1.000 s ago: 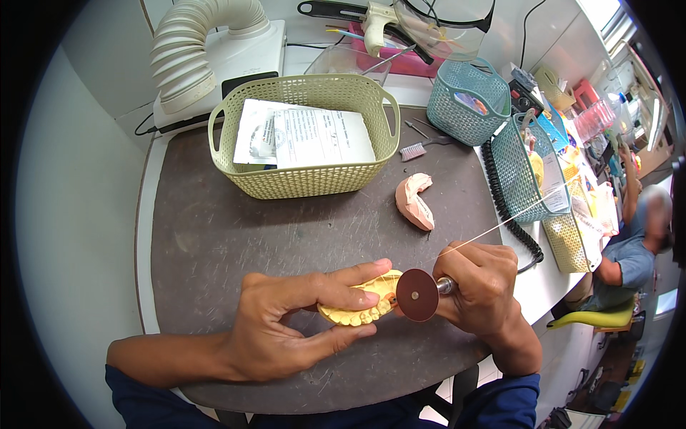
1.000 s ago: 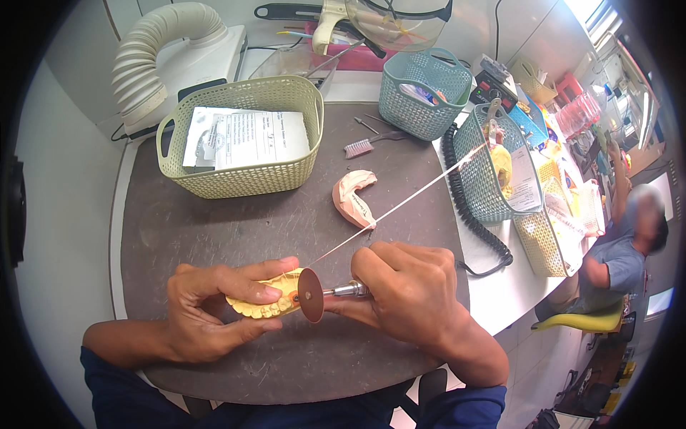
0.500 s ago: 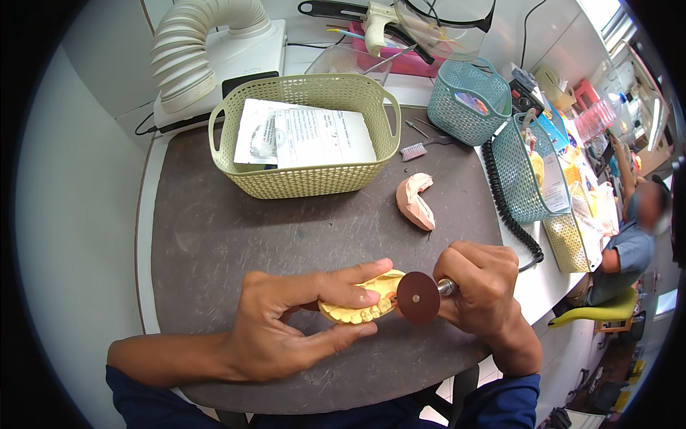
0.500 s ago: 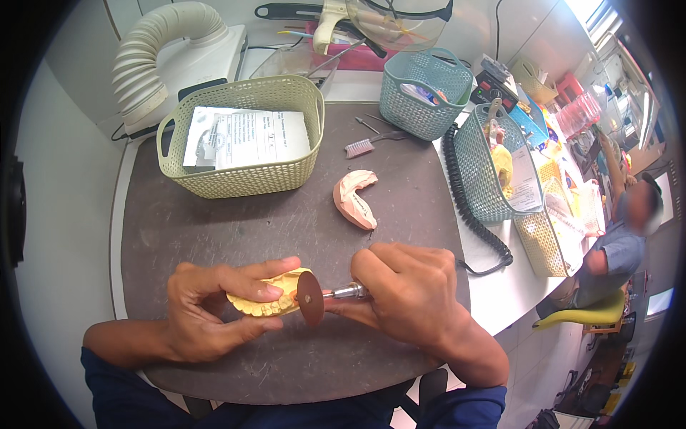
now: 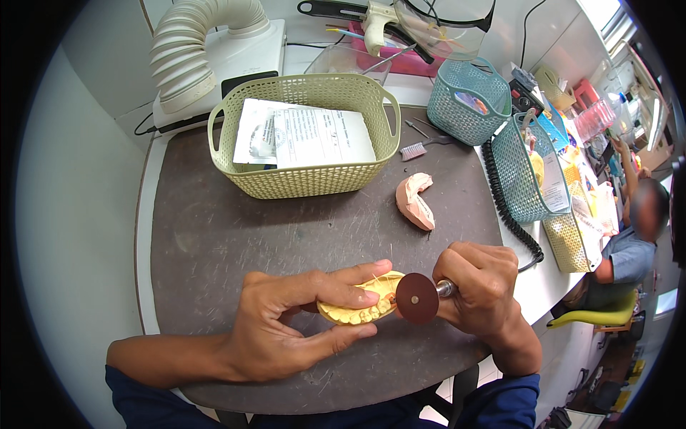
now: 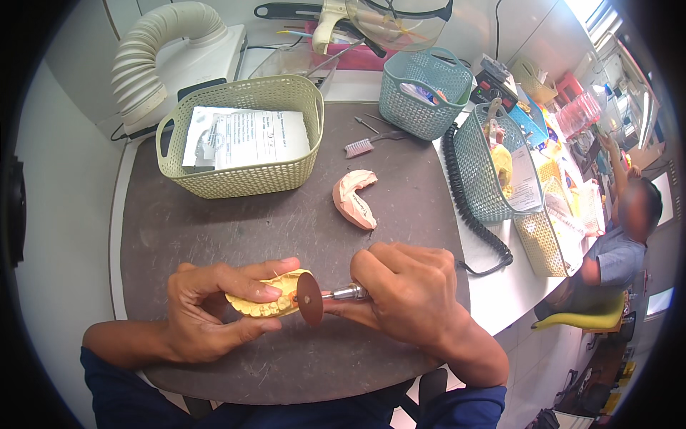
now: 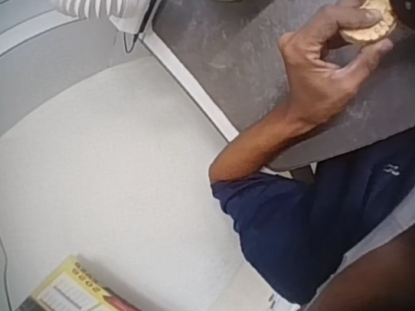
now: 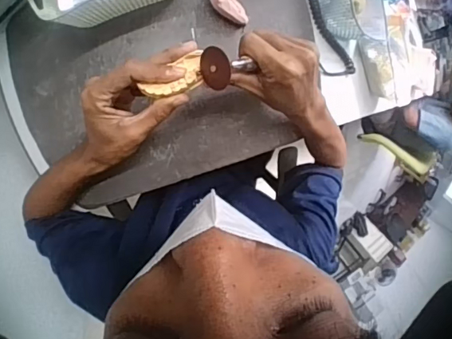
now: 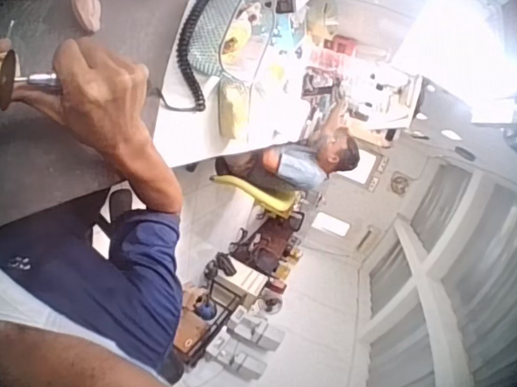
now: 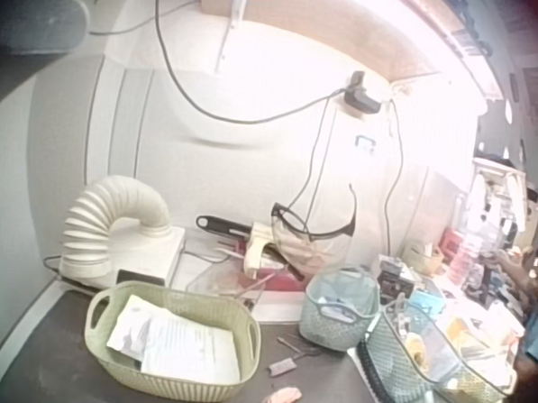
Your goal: The person uses a rotary grinding tool to smooth the surface of a yellow denture mold. They hold the mold in one hand and the tool in the other, applying the spinning disc to the teeth area. The person periodically stops to inspect the fit by joining the yellow mold with a pink counterpart.
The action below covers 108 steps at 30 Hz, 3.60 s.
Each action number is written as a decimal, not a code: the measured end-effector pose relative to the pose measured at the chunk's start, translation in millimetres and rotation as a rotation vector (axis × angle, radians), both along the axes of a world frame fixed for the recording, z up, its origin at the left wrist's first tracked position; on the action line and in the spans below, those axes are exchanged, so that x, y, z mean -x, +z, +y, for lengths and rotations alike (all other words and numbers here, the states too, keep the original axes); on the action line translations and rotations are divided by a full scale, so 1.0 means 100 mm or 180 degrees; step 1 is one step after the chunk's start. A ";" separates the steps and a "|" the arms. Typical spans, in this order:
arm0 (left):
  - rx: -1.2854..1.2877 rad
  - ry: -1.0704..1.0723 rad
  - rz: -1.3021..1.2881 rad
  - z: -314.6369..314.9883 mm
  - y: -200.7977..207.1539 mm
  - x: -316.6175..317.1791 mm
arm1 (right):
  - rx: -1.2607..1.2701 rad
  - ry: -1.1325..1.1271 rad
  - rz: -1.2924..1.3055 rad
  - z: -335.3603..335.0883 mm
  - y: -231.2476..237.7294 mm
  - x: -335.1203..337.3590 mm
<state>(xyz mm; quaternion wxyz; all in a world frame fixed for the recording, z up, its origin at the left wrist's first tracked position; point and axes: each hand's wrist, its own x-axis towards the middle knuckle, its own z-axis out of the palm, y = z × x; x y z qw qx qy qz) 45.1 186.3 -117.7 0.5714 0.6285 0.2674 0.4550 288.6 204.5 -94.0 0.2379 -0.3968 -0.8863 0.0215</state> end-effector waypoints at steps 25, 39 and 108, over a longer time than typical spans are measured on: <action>0.1380 -0.0098 -0.0803 0.07 -0.16 -0.04 | 0.0331 -0.1243 0.0727 0.27 0.00 -0.14; 0.1569 -0.0215 -0.0616 0.11 -0.08 -0.02 | 0.0320 -0.1144 0.0190 0.91 -0.24 -0.17; 0.1419 0.0010 -0.0342 0.05 -0.05 -0.02 | 0.2412 0.0670 0.2430 0.15 -0.24 0.14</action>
